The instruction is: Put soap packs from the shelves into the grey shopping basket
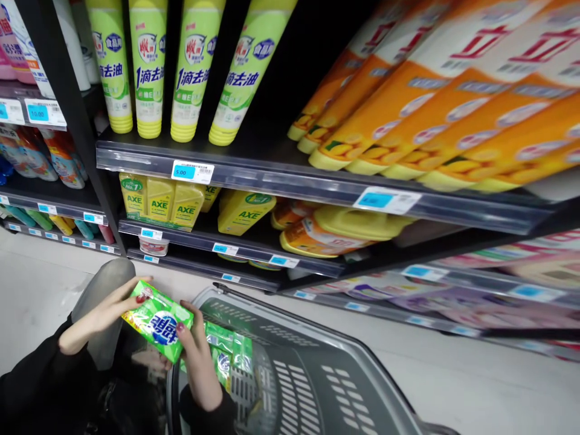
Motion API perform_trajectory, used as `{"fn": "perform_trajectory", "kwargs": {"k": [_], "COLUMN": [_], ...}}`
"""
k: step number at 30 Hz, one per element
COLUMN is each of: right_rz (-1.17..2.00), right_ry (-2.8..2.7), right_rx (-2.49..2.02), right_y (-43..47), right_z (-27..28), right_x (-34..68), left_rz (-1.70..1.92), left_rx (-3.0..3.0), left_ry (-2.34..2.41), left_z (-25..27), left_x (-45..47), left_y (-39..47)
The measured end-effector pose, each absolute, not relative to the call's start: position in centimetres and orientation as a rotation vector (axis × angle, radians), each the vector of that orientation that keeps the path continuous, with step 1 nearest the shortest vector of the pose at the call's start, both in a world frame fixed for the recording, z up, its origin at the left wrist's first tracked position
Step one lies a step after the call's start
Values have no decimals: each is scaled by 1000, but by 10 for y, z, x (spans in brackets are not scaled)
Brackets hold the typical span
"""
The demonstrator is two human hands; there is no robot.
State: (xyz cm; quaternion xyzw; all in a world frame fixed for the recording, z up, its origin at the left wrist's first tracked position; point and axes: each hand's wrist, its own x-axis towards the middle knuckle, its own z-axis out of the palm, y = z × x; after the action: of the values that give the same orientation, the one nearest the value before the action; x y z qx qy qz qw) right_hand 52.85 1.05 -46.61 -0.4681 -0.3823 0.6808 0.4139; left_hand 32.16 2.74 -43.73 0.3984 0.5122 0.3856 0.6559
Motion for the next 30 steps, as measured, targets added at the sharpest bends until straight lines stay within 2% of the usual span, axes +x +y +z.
{"fn": "perform_trajectory", "kwargs": {"k": [4,12,16,23,30], "right_rz": [2080,2264,2064,1425,1276], "right_ry": [-612,-640,-904,-1401,-1449], "right_rx": [-1183,-1185,-1214,-1132,-1018], "right_y": [21,25,17,9,12], "right_z": [-467,-476,-469,-435,-442], "right_x": [525,530,536,545,538], "left_rz": [814,930,838,666,684], "left_rx": [952,717,448,108,54], "left_ry": [817,1037,936,573,357], "left_z": [-439,-451,-471,-502,-504], "left_x": [316,329,329,345,342], "left_y": [30,33,33,23,20]}}
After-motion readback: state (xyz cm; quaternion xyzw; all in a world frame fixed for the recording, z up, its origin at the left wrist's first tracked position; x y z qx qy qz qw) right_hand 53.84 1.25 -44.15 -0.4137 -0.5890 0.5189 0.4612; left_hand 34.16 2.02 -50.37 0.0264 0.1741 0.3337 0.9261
